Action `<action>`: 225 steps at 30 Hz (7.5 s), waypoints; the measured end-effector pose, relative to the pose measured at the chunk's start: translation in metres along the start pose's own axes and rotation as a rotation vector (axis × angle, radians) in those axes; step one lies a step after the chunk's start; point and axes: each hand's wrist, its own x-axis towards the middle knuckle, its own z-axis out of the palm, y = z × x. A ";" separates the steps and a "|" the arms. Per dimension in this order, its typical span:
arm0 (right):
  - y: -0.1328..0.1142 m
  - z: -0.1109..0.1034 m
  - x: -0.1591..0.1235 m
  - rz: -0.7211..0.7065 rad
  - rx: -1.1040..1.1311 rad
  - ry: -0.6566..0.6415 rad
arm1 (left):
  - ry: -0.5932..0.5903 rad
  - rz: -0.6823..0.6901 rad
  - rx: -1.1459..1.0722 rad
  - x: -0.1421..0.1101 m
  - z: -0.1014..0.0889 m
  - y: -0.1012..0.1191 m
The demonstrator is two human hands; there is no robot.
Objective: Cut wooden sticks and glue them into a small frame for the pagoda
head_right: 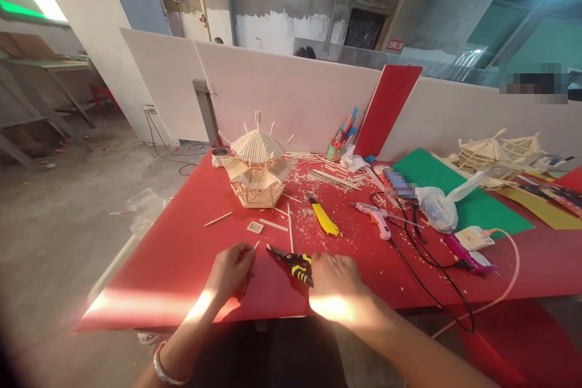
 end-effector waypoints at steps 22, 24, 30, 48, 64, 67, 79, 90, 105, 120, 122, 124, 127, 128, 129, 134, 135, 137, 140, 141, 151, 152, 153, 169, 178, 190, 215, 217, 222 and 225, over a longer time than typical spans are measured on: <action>-0.001 -0.013 0.004 0.006 0.030 -0.040 | 0.074 0.057 -0.349 0.005 -0.001 -0.017; -0.002 -0.011 0.001 -0.026 0.037 -0.045 | 0.102 0.029 -0.313 0.002 -0.005 -0.017; -0.018 -0.021 -0.001 -0.148 -0.081 -0.028 | 0.225 0.117 -0.365 -0.002 -0.009 -0.022; -0.069 -0.050 -0.017 -0.143 -0.382 -0.039 | 0.327 0.142 -0.591 -0.017 -0.018 -0.029; -0.120 -0.112 0.020 -0.161 -0.591 -0.346 | 0.312 0.191 -0.443 -0.012 -0.015 -0.039; -0.135 -0.117 0.027 -0.126 -0.617 -0.435 | 0.298 0.214 -0.459 -0.010 -0.015 -0.041; -0.143 -0.117 0.029 -0.018 -0.561 -0.430 | 0.240 0.203 -0.577 -0.010 -0.021 -0.044; -0.061 -0.073 0.008 -0.041 -0.268 -0.212 | 0.277 0.141 -0.497 -0.005 -0.031 -0.041; -0.021 0.030 0.021 -0.200 0.013 0.210 | 0.410 0.276 0.407 -0.007 -0.059 -0.040; -0.131 -0.004 0.086 -0.558 0.205 0.275 | 0.523 0.324 0.087 -0.008 -0.062 -0.046; -0.129 -0.004 0.097 -0.594 0.224 0.233 | 0.526 0.315 0.026 -0.008 -0.064 -0.047; -0.125 -0.003 0.100 -0.609 0.270 0.223 | 0.519 0.296 -0.061 -0.009 -0.063 -0.046; -0.122 0.001 0.094 -0.583 0.379 0.262 | 0.479 0.209 -0.302 -0.013 -0.059 -0.043; -0.122 0.003 0.090 -0.556 0.494 0.267 | 0.453 0.162 -0.399 -0.014 -0.057 -0.042; -0.122 0.006 0.086 -0.524 0.675 0.259 | 0.426 0.117 -0.490 -0.016 -0.054 -0.040; -0.127 0.023 0.069 -0.296 1.753 0.161 | 0.274 0.054 -0.717 -0.020 -0.042 -0.030; -0.128 0.025 0.067 -0.249 1.832 0.172 | 0.259 0.057 -0.729 -0.020 -0.041 -0.027; -0.129 0.028 0.064 -0.172 1.908 0.196 | 0.242 0.072 -0.739 -0.022 -0.039 -0.022; -0.130 0.028 0.061 -0.137 1.959 0.169 | 0.221 0.103 -0.729 -0.025 -0.036 -0.015; -0.130 0.027 0.060 -0.134 1.982 0.153 | 0.220 0.110 -0.719 -0.027 -0.034 -0.013; -0.129 0.024 0.056 -0.094 2.197 0.112 | 0.143 0.150 -0.697 -0.027 -0.031 -0.006; -0.129 0.023 0.056 -0.085 2.208 0.108 | 0.144 0.155 -0.710 -0.029 -0.031 -0.004; -0.128 0.023 0.056 -0.077 2.218 0.096 | 0.143 0.156 -0.724 -0.030 -0.032 -0.002; -0.126 0.026 0.056 -0.003 2.317 -0.004 | 0.104 0.132 -0.742 -0.023 -0.029 -0.005; -0.129 0.027 0.056 -0.015 2.296 0.006 | 0.164 0.157 -0.716 -0.032 -0.029 0.005; -0.126 0.014 0.076 -0.215 0.564 0.411 | 0.352 0.082 -0.703 -0.023 -0.044 -0.016; 0.006 0.030 0.010 -0.061 0.502 0.070 | 0.291 0.095 -0.747 -0.025 -0.035 -0.013; 0.007 0.025 -0.001 -0.119 0.798 -0.061 | 0.255 0.093 -0.727 -0.026 -0.034 -0.009; -0.004 0.019 -0.007 -0.128 0.928 -0.015 | 0.182 0.127 -0.660 -0.026 -0.032 0.005; -0.017 0.019 0.000 -0.077 0.672 0.073 | 0.169 0.152 -0.620 -0.027 -0.033 0.008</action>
